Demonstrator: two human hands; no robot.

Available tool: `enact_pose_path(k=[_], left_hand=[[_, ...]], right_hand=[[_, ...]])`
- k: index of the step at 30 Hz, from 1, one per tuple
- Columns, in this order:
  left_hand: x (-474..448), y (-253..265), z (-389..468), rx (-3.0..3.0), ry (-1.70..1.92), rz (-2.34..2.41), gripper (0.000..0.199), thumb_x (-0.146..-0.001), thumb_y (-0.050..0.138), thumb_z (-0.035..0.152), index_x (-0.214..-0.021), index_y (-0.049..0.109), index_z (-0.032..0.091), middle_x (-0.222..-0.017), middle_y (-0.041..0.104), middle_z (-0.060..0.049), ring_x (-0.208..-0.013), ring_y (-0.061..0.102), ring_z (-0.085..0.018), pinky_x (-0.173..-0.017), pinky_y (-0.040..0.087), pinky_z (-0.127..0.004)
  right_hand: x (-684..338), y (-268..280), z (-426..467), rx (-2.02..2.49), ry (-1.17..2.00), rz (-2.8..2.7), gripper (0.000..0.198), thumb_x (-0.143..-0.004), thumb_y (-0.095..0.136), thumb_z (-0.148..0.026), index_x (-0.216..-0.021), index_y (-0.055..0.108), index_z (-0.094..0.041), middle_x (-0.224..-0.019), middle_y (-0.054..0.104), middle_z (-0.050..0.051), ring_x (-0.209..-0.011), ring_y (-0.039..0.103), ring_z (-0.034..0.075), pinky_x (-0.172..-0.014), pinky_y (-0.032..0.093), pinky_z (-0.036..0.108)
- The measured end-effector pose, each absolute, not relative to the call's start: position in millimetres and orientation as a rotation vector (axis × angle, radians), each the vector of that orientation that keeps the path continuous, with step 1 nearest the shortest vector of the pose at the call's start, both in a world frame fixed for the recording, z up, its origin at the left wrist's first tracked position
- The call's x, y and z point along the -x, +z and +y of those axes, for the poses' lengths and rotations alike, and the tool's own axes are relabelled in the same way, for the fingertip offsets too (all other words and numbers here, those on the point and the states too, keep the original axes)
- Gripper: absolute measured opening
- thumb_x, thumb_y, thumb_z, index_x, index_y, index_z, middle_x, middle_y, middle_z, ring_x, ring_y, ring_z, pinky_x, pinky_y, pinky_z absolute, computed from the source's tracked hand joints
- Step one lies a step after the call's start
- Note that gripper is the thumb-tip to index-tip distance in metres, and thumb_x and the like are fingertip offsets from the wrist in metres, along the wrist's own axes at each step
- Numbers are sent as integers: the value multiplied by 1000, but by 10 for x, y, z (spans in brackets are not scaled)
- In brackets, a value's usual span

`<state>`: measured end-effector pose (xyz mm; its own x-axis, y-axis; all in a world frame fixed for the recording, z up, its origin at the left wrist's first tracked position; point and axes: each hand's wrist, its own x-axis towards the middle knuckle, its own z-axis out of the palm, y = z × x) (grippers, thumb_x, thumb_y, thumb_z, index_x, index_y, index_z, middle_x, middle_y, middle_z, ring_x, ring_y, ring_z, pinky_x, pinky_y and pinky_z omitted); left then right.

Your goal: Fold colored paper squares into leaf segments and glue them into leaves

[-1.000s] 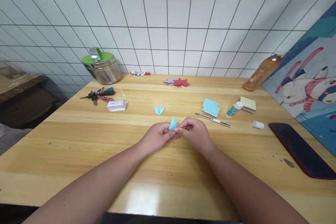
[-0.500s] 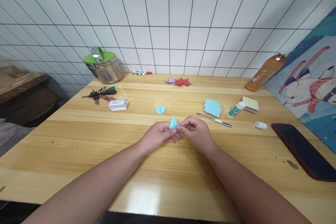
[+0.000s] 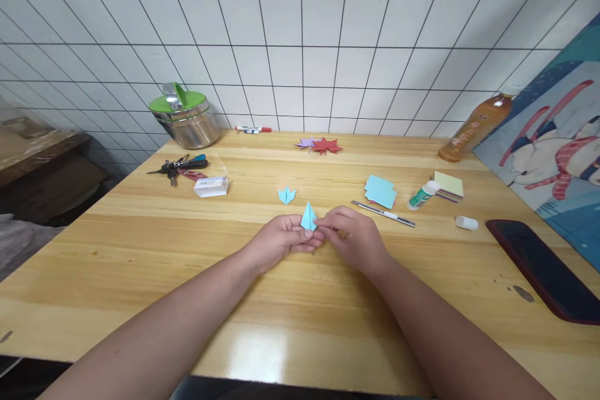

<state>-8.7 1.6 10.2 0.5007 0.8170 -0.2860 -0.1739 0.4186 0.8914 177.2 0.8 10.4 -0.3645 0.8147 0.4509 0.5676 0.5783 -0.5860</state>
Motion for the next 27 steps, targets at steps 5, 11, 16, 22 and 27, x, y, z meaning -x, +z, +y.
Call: enact_pose_path(k=[5,11,16,22,27], left_hand=[[108,113,26,-835,732,785,26,-74,67,26,-95,65,11,-93,69,-11,-82,65,-15,-77,49,-26],[51,114,32,-1007,768,910,28,-69,71,25,-91,61,11,-81,69,-7,-74,64,-14,-71,49,-25],[31,67,-1,-1264,814,962,41,-72,66,28,-105,44,19,-69,67,1,-71,65,-16,-65,46,-26],[40,107,-19,-1227,726,929,42,-71,67,35,-103,49,16,-75,68,-4,-72,65,-17,-70,48,-30],[-10,148,-17,-1121,690,923,34,-75,61,44,-89,61,12,-81,69,-9,-72,64,-16,-71,48,-30]], right_hand=[[-1813,136,1,1052,382,-2169,27,-81,51,-18,-101,66,-27,-97,65,4,-86,59,17,-73,46,28],[-1714,132,-19,1145,746,-1848,24,-78,53,-21,-100,63,-24,-87,64,3,-71,59,13,-60,48,24],[-1655,81,19,1247,1029,-1689,14,-73,60,-31,-75,66,-18,-73,63,2,-63,57,13,-58,47,24],[-1619,61,35,1236,1200,-1488,22,-76,55,-40,-71,54,-19,-64,56,-1,-56,54,12,-50,46,23],[-1563,71,-9,1297,813,-1634,14,-80,50,-28,-68,52,-20,-70,54,0,-62,51,13,-54,43,24]])
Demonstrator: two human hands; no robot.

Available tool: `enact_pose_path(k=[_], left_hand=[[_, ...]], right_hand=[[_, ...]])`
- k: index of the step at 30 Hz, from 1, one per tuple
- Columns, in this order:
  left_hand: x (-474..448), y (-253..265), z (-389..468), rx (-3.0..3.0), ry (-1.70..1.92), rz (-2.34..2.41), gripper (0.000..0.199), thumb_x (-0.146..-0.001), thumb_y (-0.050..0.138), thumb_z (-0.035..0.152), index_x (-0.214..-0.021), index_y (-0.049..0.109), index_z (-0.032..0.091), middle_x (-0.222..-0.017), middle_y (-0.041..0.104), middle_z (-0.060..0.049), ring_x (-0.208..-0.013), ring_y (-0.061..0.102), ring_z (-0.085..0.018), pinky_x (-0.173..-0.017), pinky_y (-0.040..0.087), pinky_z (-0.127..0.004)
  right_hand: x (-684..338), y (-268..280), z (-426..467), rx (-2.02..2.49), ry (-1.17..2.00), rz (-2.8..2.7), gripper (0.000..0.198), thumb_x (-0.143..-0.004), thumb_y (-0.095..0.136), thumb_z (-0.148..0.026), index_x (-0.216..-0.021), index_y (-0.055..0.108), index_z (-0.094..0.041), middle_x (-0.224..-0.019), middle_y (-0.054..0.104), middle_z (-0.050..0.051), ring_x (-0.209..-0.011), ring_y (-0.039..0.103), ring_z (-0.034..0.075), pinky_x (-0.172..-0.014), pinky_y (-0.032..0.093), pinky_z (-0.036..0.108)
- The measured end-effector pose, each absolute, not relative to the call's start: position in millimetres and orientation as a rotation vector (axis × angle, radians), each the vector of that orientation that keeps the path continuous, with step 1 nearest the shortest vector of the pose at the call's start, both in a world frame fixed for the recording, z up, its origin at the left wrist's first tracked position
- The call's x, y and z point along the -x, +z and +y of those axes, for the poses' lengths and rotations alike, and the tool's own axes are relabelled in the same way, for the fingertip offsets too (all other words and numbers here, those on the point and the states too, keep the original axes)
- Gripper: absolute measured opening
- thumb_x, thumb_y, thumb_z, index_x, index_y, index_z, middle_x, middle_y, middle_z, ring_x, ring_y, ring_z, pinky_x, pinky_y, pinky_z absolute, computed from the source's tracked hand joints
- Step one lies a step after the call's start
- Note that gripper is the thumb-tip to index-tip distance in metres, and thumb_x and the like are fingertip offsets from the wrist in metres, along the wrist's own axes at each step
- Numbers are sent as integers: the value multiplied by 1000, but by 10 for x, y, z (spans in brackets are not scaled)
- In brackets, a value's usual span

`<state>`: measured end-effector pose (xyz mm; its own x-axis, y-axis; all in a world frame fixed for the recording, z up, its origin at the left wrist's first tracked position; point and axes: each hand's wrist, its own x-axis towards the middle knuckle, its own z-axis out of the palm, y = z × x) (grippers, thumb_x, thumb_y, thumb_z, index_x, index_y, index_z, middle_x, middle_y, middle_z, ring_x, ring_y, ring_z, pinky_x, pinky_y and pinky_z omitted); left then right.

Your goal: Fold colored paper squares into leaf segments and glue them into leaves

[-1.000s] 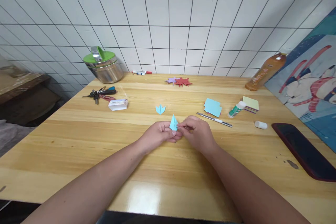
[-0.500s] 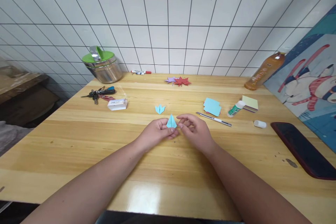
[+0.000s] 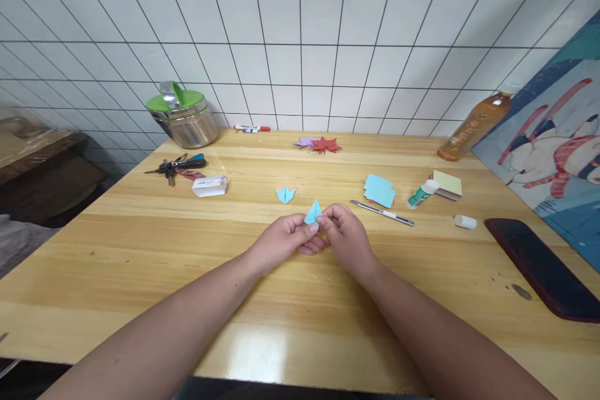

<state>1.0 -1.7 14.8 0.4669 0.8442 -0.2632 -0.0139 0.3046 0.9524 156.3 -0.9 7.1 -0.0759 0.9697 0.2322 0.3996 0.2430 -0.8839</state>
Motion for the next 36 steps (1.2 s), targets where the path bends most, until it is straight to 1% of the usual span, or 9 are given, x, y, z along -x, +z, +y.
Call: enact_pose_path(k=[3,7,10,12,16,20,24,27,36], left_hand=[[-42,149,-18,-1207,783,979,32,-74,62,43,-80,63,12,-73,69,-6,-67,63,-15,-67,48,-28],[-38,166,-24,-1430,866,1080,26,-75,60,40,-71,63,14,-66,67,-2,-64,62,-15,-62,46,-24],[-12,165,-30,-1528,794,1096,24,-76,58,37,-69,63,15,-66,68,-2,-64,63,-15,-61,46,-23],[1,156,-35,-1559,734,1057,23,-77,56,35,-70,64,15,-68,68,-3,-65,63,-15,-63,46,-24],[14,154,-37,-1587,696,1031,24,-79,55,34,-66,62,14,-67,68,-4,-64,61,-14,-62,44,-23],[26,180,-23,-1573,688,993,23,-78,56,33,-65,61,14,-64,67,-4,-64,61,-14,-63,44,-24],[39,178,-9,-1550,725,1025,23,-78,57,33,-65,59,14,-64,67,-3,-62,61,-14,-63,45,-24],[51,164,3,-1510,778,1065,21,-78,57,34,-70,60,14,-64,67,-3,-62,61,-14,-63,46,-25],[39,139,20,-1465,821,1065,24,-77,57,37,-74,61,14,-65,65,-2,-62,59,-14,-62,47,-25]], right_hand=[[-1532,61,-28,1289,800,-1617,14,-80,50,-27,-68,52,-20,-70,54,0,-63,50,13,-55,44,24],[-1531,65,-26,1246,1159,-1468,19,-79,52,-37,-70,51,-20,-64,55,-1,-56,52,12,-48,45,23],[-1571,96,-7,1173,1305,-1383,22,-74,58,-40,-80,56,-19,-71,59,0,-60,55,12,-50,47,23],[-1604,114,7,1139,1299,-1379,23,-72,60,-40,-80,59,-18,-73,60,1,-61,55,12,-53,47,23],[-1637,126,18,1154,1272,-1319,23,-72,62,-37,-64,59,-16,-56,55,-2,-52,50,10,-52,42,22],[-1610,126,3,1111,1378,-1160,25,-69,65,-37,-59,56,-17,-53,53,-3,-50,48,9,-51,42,21],[-1604,143,-6,1132,1471,-1108,27,-66,67,-43,-68,60,-17,-56,51,-4,-50,47,9,-52,48,24],[-1635,156,-7,1173,1486,-1196,30,-64,69,-44,-76,63,-17,-65,56,-1,-58,50,10,-55,51,26],[-1609,89,18,1205,1380,-1364,23,-69,64,-38,-71,59,-16,-67,59,1,-61,54,12,-60,49,26]])
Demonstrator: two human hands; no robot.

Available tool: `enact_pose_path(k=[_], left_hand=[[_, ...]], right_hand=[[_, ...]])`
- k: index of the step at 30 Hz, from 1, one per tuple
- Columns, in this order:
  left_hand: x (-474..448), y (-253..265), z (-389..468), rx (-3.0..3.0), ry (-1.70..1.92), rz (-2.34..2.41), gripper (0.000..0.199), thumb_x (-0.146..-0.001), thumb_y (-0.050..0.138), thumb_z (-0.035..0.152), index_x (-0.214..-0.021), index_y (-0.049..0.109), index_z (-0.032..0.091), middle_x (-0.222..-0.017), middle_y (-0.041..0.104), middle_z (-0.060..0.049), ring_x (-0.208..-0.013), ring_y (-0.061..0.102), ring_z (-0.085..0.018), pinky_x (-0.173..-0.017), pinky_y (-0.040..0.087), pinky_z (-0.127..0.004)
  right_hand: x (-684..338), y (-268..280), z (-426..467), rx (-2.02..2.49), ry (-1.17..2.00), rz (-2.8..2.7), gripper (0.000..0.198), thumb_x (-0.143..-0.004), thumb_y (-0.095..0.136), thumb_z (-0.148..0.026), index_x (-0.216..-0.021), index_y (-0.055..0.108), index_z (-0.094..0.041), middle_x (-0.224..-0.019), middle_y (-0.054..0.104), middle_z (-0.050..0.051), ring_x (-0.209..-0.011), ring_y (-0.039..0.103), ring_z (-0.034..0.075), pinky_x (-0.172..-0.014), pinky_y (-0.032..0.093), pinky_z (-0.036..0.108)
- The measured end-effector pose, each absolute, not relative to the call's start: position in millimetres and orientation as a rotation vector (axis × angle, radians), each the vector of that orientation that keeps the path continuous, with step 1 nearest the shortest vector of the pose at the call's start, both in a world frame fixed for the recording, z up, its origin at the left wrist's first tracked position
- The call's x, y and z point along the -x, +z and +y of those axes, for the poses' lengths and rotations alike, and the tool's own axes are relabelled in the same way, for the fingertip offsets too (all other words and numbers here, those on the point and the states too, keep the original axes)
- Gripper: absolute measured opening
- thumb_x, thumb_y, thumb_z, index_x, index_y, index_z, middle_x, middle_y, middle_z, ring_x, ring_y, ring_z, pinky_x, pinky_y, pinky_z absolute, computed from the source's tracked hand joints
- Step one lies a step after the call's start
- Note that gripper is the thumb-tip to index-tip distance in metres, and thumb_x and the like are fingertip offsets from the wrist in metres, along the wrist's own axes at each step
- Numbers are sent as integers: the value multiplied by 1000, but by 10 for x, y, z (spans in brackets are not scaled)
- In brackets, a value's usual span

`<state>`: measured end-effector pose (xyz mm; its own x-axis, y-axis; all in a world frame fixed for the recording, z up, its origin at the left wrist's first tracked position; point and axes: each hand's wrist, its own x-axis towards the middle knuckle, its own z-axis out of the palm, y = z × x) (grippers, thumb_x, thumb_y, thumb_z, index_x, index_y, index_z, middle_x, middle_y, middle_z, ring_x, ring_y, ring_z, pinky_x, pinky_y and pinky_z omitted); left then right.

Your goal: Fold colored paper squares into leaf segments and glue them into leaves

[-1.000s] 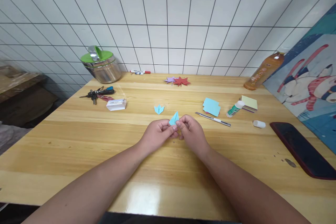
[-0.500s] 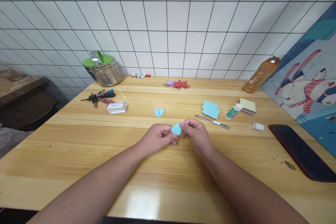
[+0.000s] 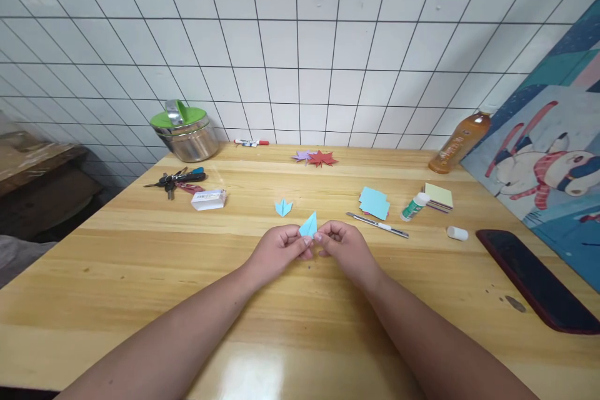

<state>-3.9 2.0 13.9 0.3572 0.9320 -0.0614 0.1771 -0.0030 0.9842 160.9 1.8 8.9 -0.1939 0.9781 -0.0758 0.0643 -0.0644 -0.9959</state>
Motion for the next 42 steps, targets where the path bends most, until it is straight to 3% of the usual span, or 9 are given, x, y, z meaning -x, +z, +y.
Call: enact_pose_path(k=[5,10,13,17,21,26,33,42], left_hand=[[27,141,32,-1465,847,1079,22,-77,57,36,-73,59,14,-63,63,-1,-60,58,-13,-61,45,-24],[50,97,19,-1699,713,1134,26,-78,53,35,-62,56,15,-54,58,2,-50,50,-10,-49,35,-19],[65,56,10,-1863,691,1167,27,-78,52,34,-59,57,15,-51,54,3,-47,45,-9,-47,31,-19],[78,48,45,-1717,837,1159,22,-76,55,35,-71,64,16,-65,62,0,-59,54,-12,-55,39,-21],[95,75,95,-1417,984,1117,22,-72,61,37,-77,62,15,-71,65,-2,-67,58,-14,-64,44,-24],[103,92,88,-1347,1021,1104,21,-73,62,36,-75,59,15,-71,64,-2,-68,59,-15,-67,45,-26],[92,133,65,-1448,1019,1122,19,-72,62,35,-73,60,16,-68,63,0,-66,58,-14,-63,43,-23],[71,109,56,-1409,907,1063,22,-74,60,37,-77,63,15,-80,70,-6,-80,63,-19,-75,46,-29]], right_hand=[[-1563,91,-3,1241,1298,-1430,20,-73,58,-37,-75,57,-17,-71,59,2,-66,55,14,-61,49,28],[-1643,141,-27,1161,727,-1779,28,-72,59,-25,-100,58,-22,-102,59,5,-93,53,18,-82,44,34],[-1686,149,2,1194,611,-1894,10,-76,55,-24,-82,62,-21,-83,63,4,-84,54,18,-80,41,34],[-1697,117,47,1307,890,-1728,14,-75,56,-30,-67,58,-19,-68,59,1,-67,52,14,-64,40,26],[-1694,83,57,1285,1278,-1595,24,-72,60,-37,-61,52,-17,-56,47,-4,-52,40,9,-50,31,21],[-1717,110,42,1165,1513,-1567,30,-71,61,-44,-64,57,-16,-59,49,-3,-55,40,9,-54,30,22],[-1696,52,49,1204,1327,-1668,27,-76,54,-40,-64,55,-16,-59,47,-3,-56,39,10,-55,31,22],[-1701,108,40,1371,969,-1806,23,-79,49,-33,-62,53,-18,-57,48,-3,-56,41,11,-52,32,22]])
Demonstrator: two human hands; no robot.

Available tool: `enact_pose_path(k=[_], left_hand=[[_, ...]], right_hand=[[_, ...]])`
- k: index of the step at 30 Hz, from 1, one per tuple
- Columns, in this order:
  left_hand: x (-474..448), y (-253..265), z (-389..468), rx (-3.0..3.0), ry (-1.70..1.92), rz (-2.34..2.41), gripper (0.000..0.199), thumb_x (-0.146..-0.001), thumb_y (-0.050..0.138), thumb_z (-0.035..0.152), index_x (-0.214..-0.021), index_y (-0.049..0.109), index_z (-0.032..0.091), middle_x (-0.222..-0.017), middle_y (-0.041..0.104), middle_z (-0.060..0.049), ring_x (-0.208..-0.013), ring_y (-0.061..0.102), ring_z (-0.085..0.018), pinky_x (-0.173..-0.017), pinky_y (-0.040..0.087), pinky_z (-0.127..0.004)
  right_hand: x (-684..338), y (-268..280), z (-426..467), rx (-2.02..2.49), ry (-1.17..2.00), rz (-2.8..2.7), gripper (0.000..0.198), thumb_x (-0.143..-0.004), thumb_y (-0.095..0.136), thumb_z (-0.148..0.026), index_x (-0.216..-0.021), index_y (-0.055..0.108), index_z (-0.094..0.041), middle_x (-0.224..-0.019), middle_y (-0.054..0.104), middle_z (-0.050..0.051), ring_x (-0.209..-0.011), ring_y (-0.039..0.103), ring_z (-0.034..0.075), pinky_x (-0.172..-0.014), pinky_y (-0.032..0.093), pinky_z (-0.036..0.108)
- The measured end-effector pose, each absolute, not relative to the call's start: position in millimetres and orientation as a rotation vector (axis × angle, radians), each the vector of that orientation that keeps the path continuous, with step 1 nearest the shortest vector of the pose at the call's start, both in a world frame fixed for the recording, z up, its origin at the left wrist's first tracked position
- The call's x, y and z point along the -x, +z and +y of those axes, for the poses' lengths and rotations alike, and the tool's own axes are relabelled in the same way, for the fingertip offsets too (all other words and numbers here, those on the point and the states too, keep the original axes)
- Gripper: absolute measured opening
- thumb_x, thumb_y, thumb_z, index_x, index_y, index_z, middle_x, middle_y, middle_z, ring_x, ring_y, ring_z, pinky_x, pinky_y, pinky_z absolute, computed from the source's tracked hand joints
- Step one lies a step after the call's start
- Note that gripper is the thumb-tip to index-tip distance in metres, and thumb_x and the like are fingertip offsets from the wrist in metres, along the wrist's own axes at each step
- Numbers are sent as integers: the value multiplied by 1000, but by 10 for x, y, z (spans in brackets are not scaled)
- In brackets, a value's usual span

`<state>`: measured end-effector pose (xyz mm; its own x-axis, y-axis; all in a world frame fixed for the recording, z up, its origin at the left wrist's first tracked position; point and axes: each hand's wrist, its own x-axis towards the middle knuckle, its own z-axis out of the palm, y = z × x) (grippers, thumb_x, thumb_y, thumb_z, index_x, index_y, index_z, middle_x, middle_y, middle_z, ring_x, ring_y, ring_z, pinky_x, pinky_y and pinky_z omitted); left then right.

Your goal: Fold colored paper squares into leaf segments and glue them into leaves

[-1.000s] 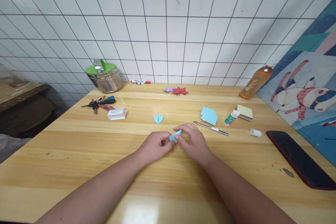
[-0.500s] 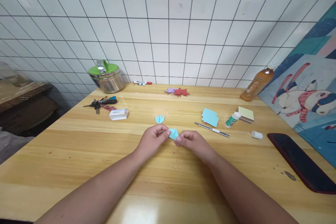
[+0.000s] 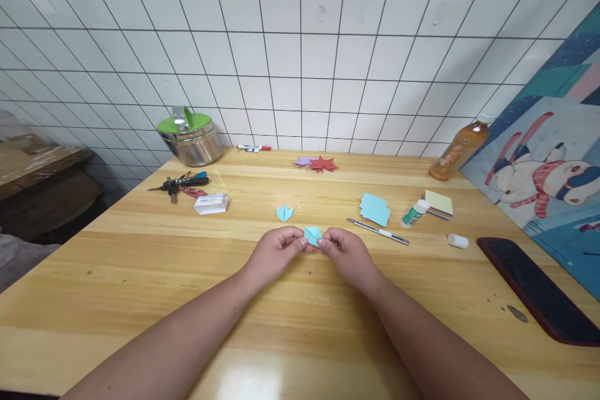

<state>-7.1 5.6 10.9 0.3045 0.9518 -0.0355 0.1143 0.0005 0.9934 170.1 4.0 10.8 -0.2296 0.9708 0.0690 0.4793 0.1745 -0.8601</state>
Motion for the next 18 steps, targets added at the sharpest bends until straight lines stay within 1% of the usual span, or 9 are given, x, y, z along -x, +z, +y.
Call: enact_pose_path(k=[2,4,6,7,8,10,12,14,18], left_hand=[[68,116,55,-1420,905,1080,21,-74,59,36,-75,62,15,-76,69,-4,-76,63,-18,-73,46,-28],[71,132,52,-1469,899,1108,20,-75,57,34,-71,61,15,-70,67,-3,-70,61,-16,-69,46,-26],[78,145,47,-1539,883,1131,19,-76,55,32,-67,60,15,-65,65,-1,-65,59,-15,-65,44,-24],[81,147,44,-1570,873,1140,19,-76,54,31,-66,60,15,-64,64,-1,-63,59,-14,-63,44,-24],[84,147,40,-1593,859,1143,17,-75,54,29,-66,60,15,-63,64,-1,-62,58,-14,-62,43,-23],[87,138,33,-1628,830,1152,14,-74,54,26,-67,60,15,-62,63,0,-62,57,-14,-61,43,-23],[85,128,28,-1666,813,1168,14,-74,53,26,-67,60,15,-63,63,0,-62,57,-14,-61,43,-23],[80,123,27,-1696,794,1166,17,-76,52,28,-68,61,15,-66,63,-1,-65,57,-14,-63,43,-23],[62,119,30,-1620,767,1044,21,-78,52,33,-73,62,15,-72,65,-2,-70,59,-15,-67,44,-24]], right_hand=[[-1691,99,27,1367,928,-1841,22,-80,48,-33,-64,55,-19,-58,50,-3,-55,43,11,-50,33,22],[-1675,87,8,1346,897,-1822,16,-78,52,-34,-80,59,-20,-68,56,-1,-56,47,11,-52,37,22],[-1663,82,-12,1295,852,-1798,31,-74,59,-33,-103,56,-22,-84,61,1,-60,52,11,-57,42,24],[-1661,83,-19,1264,827,-1800,36,-73,60,-32,-108,55,-23,-89,62,2,-62,54,11,-61,44,24],[-1662,85,-23,1236,808,-1814,34,-74,59,-31,-107,56,-23,-90,63,2,-66,55,12,-64,44,25],[-1674,88,-19,1206,793,-1827,18,-80,53,-30,-92,63,-22,-84,64,3,-71,57,14,-67,44,26],[-1690,86,-4,1211,804,-1801,19,-83,48,-31,-80,64,-21,-78,65,3,-73,57,15,-67,44,26],[-1699,78,14,1227,859,-1746,21,-83,47,-33,-76,62,-20,-72,63,2,-68,56,15,-63,43,26],[-1680,56,41,1192,1202,-1605,26,-82,48,-40,-72,56,-17,-61,55,-1,-57,52,12,-57,43,24]])
